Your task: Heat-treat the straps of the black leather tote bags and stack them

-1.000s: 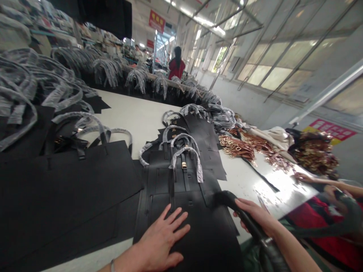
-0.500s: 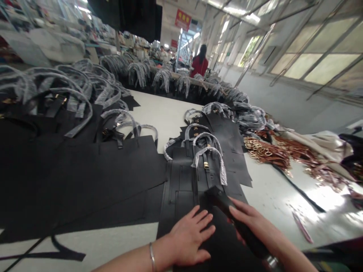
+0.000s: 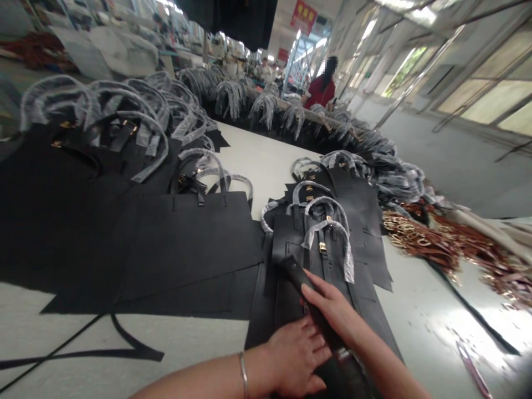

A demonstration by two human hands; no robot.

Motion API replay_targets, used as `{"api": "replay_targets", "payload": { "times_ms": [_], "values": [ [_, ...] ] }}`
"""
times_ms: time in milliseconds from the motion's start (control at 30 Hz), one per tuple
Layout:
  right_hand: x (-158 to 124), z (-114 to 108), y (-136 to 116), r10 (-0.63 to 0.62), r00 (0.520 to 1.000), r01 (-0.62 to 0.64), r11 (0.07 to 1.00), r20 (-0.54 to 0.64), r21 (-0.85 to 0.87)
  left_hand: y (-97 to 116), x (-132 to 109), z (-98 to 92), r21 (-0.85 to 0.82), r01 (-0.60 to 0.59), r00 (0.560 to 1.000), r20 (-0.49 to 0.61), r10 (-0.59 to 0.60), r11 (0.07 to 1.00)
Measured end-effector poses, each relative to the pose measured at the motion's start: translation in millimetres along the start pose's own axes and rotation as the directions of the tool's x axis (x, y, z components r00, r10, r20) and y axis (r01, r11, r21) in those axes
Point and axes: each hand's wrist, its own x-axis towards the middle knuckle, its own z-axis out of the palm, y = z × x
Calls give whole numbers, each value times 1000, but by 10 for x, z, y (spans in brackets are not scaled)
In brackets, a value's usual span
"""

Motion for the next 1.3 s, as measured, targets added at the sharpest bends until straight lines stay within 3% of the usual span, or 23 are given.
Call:
{"api": "replay_targets", "payload": {
  "times_ms": [100, 233, 367, 500, 567, 667, 833, 967, 1167, 1300],
  "values": [
    [-71, -117, 62, 24, 989, -18, 999, -143, 47, 60, 27, 94, -10, 74, 995, -68, -75, 997],
    [-356, -234, 245, 67, 969, -52, 996, -239, 70, 155, 160, 270, -33, 194, 969, -150, -197, 980],
    [-671, -172, 493, 154, 948, -120, 983, -279, 136, 47, 193, 222, -135, 239, 947, -187, -261, 962],
    [-838, -78, 612, 249, 951, -210, 956, -184, 206, -192, -91, -60, -213, 316, 922, -162, -353, 924],
    [-838, -52, 577, 269, 956, -240, 947, -116, 211, -240, -269, -153, -173, 222, 963, -116, -243, 960],
    [-733, -20, 430, 247, 969, -245, 955, 12, 165, -197, -437, -147, -129, 56, 994, -82, -67, 990],
    [-377, 111, 91, 223, 945, -243, 969, 239, 54, -111, -438, -31, -57, 49, 994, -97, -54, 997],
    [-195, 175, -84, 191, 951, -204, 978, 245, 31, -128, -423, -47, 8, 24, 997, -75, -24, 1000],
    [-288, 18, -59, 289, 914, -295, 955, 284, -21, -152, -442, -74, 86, -39, 997, -64, 44, 996],
    [-169, 99, -82, 269, 914, -288, 957, 304, 21, -137, -433, -93, 59, -26, 996, -89, 31, 998]
  ]
}}
